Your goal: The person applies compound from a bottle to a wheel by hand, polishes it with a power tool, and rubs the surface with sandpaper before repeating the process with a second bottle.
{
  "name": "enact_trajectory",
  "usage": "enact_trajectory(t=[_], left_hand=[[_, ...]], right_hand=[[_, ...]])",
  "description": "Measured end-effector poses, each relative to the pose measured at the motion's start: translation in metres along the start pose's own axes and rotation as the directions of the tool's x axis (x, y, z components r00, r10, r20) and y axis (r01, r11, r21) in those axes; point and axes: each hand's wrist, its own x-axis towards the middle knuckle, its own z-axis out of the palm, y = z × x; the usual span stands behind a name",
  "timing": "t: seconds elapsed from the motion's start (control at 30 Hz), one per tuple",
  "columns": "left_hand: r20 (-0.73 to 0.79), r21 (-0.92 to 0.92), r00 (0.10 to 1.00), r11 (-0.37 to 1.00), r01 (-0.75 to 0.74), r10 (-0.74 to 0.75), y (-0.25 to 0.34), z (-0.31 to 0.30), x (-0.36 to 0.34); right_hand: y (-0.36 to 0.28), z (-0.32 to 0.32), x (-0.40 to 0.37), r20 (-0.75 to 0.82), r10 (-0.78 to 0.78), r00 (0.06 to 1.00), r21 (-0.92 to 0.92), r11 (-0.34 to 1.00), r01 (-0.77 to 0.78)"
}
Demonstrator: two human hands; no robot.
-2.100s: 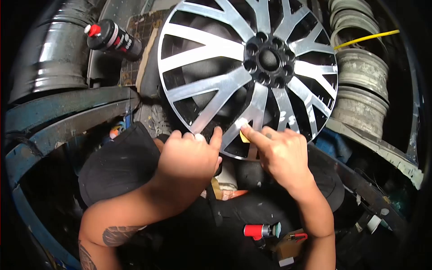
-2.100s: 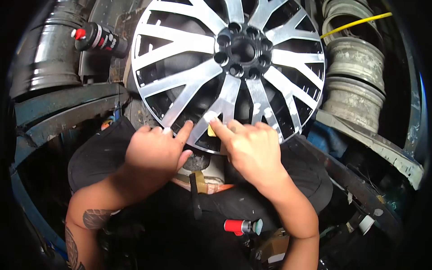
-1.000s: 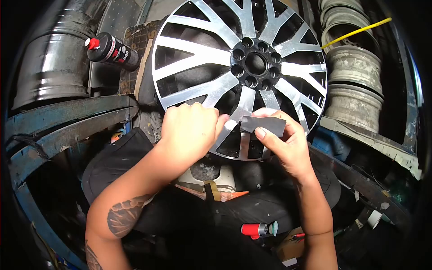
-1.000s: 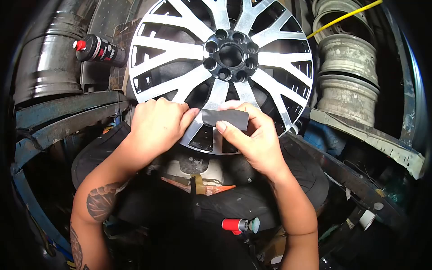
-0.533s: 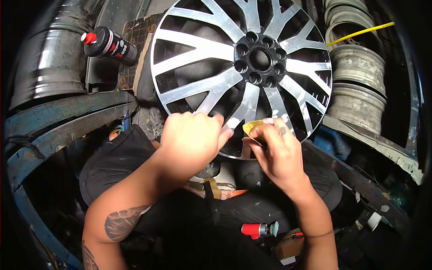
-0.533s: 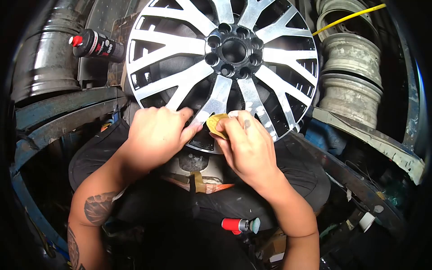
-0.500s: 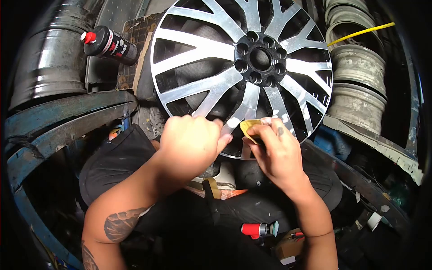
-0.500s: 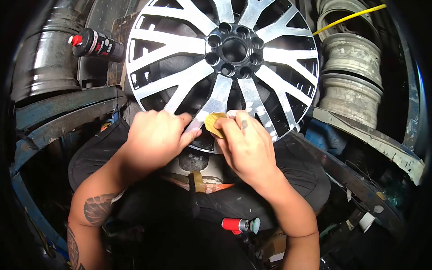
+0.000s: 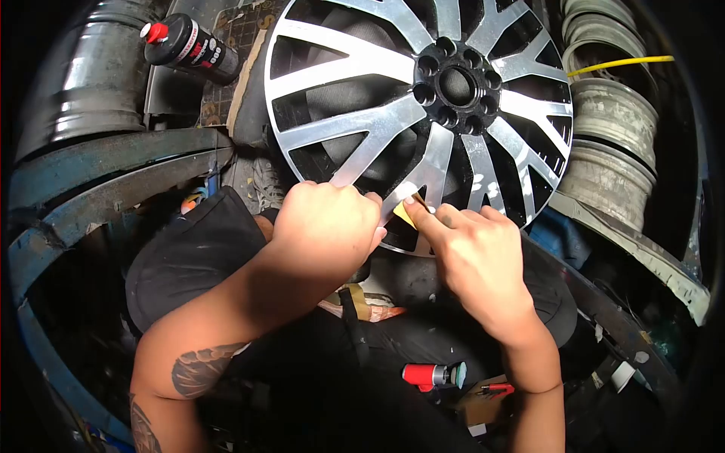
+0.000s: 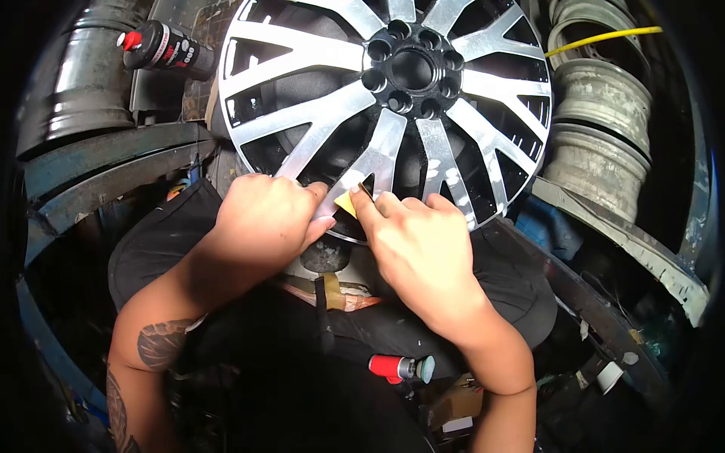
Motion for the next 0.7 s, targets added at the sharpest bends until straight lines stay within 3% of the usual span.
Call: enact_trajectory(t=[0.1, 0.23, 0.37, 0.47, 0.6, 0.7], left_hand=[[-0.054, -0.014, 0.999, 1.0, -0.01, 0.009, -0.002, 0.003, -0.002], [-0.006, -0.022, 1.0, 1.0, 0.011, -0.011, -0.001, 0.001, -0.002], [0.003, 0.016, 1.0, 1.0, 0.024, -0.024, 0.001, 0.003, 0.001], [0.035, -0.022, 0.999, 0.999, 0.035, -0.034, 0.001, 0.001, 0.001], [0.013, 0.031, 1.0, 0.999, 0.023, -0.024, 0.001, 0.001, -0.001], [0.058, 0.022, 0.998, 1.0, 0.003, -0.004, 0.003, -0.006, 0.004]], right_hand=[[-0.002, -0.003, 0.006, -0.115, -0.013, 0.993, 0.053, 0.998, 0.02], [0.002, -0.003, 0.002, 0.0, 0.029, 1.0, 0.022, 0.999, -0.029], [-0.002, 0.005, 0.007, -0.117, -0.001, 0.993, 0.002, 1.0, 0.001], [0.006, 0.005, -0.001, -0.056, 0.01, 0.998, 0.041, 0.999, -0.008], [0.002, 0.002, 0.005, -0.213, -0.015, 0.977, 0.044, 0.999, 0.025], [0.007, 0.005, -0.002, -0.084, 0.038, 0.996, 0.05, 0.998, -0.034]])
